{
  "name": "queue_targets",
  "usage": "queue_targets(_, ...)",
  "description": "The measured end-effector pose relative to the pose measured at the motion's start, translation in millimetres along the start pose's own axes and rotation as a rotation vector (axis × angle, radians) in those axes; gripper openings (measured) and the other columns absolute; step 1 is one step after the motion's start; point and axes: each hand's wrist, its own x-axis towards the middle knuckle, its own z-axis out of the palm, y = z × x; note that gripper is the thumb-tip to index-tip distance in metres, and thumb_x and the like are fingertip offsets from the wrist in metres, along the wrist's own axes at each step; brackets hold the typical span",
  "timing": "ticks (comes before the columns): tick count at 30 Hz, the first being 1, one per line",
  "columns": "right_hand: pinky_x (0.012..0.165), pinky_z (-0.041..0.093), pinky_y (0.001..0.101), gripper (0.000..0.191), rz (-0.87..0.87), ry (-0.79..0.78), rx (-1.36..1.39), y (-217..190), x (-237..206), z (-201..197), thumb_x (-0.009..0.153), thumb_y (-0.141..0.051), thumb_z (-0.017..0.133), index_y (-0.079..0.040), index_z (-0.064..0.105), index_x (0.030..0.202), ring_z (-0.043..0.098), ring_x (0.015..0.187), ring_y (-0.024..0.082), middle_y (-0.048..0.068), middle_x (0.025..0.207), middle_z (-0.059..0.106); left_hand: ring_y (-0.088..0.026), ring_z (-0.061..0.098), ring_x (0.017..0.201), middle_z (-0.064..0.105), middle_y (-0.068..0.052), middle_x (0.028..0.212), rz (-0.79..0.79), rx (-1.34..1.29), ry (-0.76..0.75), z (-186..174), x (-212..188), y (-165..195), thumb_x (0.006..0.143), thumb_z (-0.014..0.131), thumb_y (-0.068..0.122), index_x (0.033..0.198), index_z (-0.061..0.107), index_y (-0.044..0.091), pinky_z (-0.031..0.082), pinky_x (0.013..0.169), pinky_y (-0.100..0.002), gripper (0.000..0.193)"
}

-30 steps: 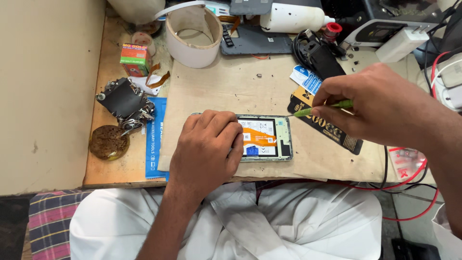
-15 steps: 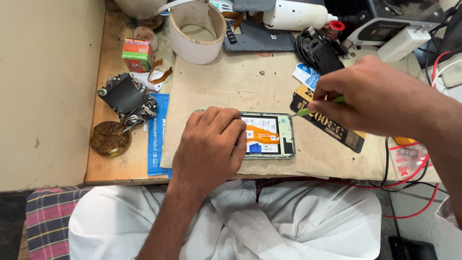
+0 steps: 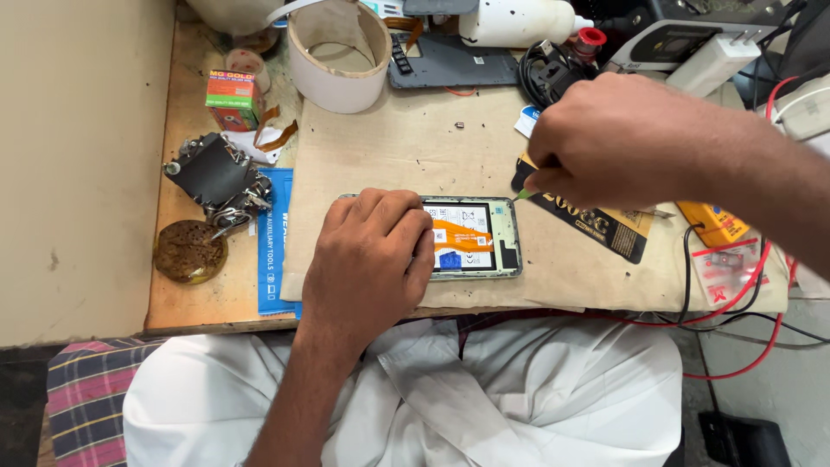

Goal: The person pries open the back cover of a green smartphone using a pry tool, removes the back panel, and works on the internal components with a screwdriver and pry bar, pressing and adjusting parts inside the phone body on the workbench.

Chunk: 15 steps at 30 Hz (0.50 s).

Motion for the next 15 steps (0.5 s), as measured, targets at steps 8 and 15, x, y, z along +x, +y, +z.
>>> queue_targets(8, 0.071, 0.056, 0.045, 0.057, 0.062, -0.24, 0.124, 7.8, 14.7, 7.6, 0.106, -0.048, 0.056, -0.001, 0.077, 0.082, 0.07, 0.071, 0.036, 0.018, 0.076, 0.074, -0.022, 0.063, 0.102, 0.068, -0.006, 0.108, 0.005, 0.007, 0.004, -0.1, 0.0, 1.0, 0.09, 0.071, 0.014, 0.097, 0.072, 0.004, 0.047, 0.092, -0.042, 0.012)
queue_targets(15, 0.075, 0.058, 0.044, 0.025, -0.181, -0.021, -0.099, 14.7, 22.5, 9.2, 0.086, -0.033, 0.07, -0.016, 0.082, 0.099, 0.074, 0.08, 0.032, 0.012, 0.086, 0.078, -0.023, 0.063, 0.102, 0.068, -0.005, 0.107, 0.01, -0.002, 0.015, -0.1, -1.6, 0.8, 0.09, 0.072, 0.014, 0.097, 0.072, 0.005, 0.047, 0.093, -0.042, 0.011)
